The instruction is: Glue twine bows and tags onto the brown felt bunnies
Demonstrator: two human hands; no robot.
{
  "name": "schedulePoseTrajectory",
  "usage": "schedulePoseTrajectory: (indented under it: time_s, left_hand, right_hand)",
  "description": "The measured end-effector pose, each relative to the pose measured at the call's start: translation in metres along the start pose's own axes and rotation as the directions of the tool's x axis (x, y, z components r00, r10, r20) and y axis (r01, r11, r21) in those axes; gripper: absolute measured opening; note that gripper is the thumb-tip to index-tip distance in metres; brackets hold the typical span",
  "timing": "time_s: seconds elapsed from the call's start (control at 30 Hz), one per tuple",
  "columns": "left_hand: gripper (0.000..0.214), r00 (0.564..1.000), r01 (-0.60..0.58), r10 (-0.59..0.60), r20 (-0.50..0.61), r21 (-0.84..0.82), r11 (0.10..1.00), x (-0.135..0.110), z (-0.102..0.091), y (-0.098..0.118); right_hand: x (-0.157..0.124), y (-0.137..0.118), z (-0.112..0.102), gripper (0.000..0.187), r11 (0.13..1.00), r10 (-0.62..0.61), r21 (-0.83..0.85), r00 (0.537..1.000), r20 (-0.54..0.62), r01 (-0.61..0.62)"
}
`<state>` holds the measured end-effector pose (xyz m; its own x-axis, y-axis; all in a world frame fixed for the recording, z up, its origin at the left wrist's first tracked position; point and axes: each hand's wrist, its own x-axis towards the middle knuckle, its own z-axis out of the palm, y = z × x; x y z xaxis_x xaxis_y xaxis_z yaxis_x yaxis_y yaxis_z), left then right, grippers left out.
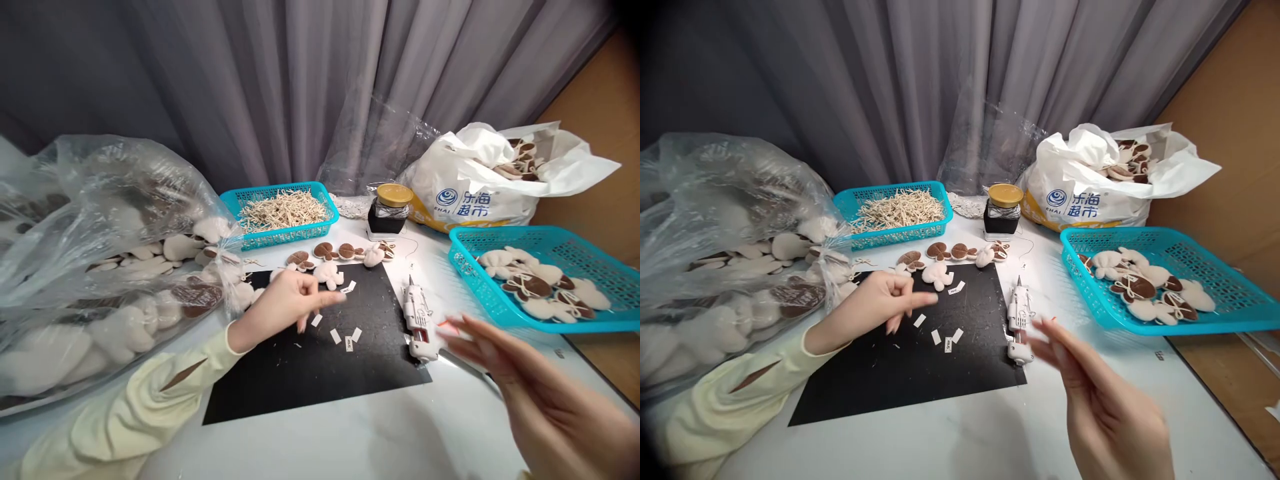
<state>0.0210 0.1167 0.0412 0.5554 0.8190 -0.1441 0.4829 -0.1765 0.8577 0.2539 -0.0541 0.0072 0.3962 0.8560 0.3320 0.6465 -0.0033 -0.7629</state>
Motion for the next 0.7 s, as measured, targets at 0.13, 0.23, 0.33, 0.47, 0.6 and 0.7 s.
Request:
schedulePoseTrajectory:
  time_s: [0.13, 0.23, 0.33, 0.47, 0.6, 0.7]
  left_hand:
    - [0.032, 0.873, -0.441, 0.466, 0.148, 0.651, 0.618, 0.024, -0.015, -0.021]
    - [0.052, 0.806, -0.518, 0.476, 0.352, 0.809, 0.279, 0.036, -0.016, -0.037]
    - [0.044, 0.806, -0.496, 0.474, 0.355, 0.842, 0.213, 0.046, -0.013, -0.045]
    - [0.034, 0.798, -0.486, 0.494, 0.346, 0.854, 0.188, 0.052, -0.01, -0.041]
    - [0.03, 0.793, -0.484, 0.507, 0.337, 0.854, 0.189, 0.056, -0.008, -0.032]
    - [0.02, 0.796, -0.481, 0.517, 0.316, 0.848, 0.222, 0.064, -0.005, -0.032]
  right_hand:
    - [0.007, 0.033, -0.012, 0.055, 0.803, -0.316, -0.426, 0.904, 0.289, 0.417]
    - [0.005, 0.059, -0.006, 0.065, 0.651, -0.275, -0.609, 0.888, 0.369, 0.454]
    - [0.005, 0.072, 0.01, 0.059, 0.654, -0.123, -0.69, 0.944, 0.307, 0.31]
    - [0.013, 0.066, 0.027, 0.049, 0.701, -0.057, -0.683, 0.971, 0.234, 0.206]
    - [0.016, 0.068, 0.024, 0.04, 0.738, -0.084, -0.642, 0.972, 0.219, 0.208]
    - [0.013, 0.07, 0.017, 0.036, 0.824, -0.201, -0.506, 0.967, 0.158, 0.254]
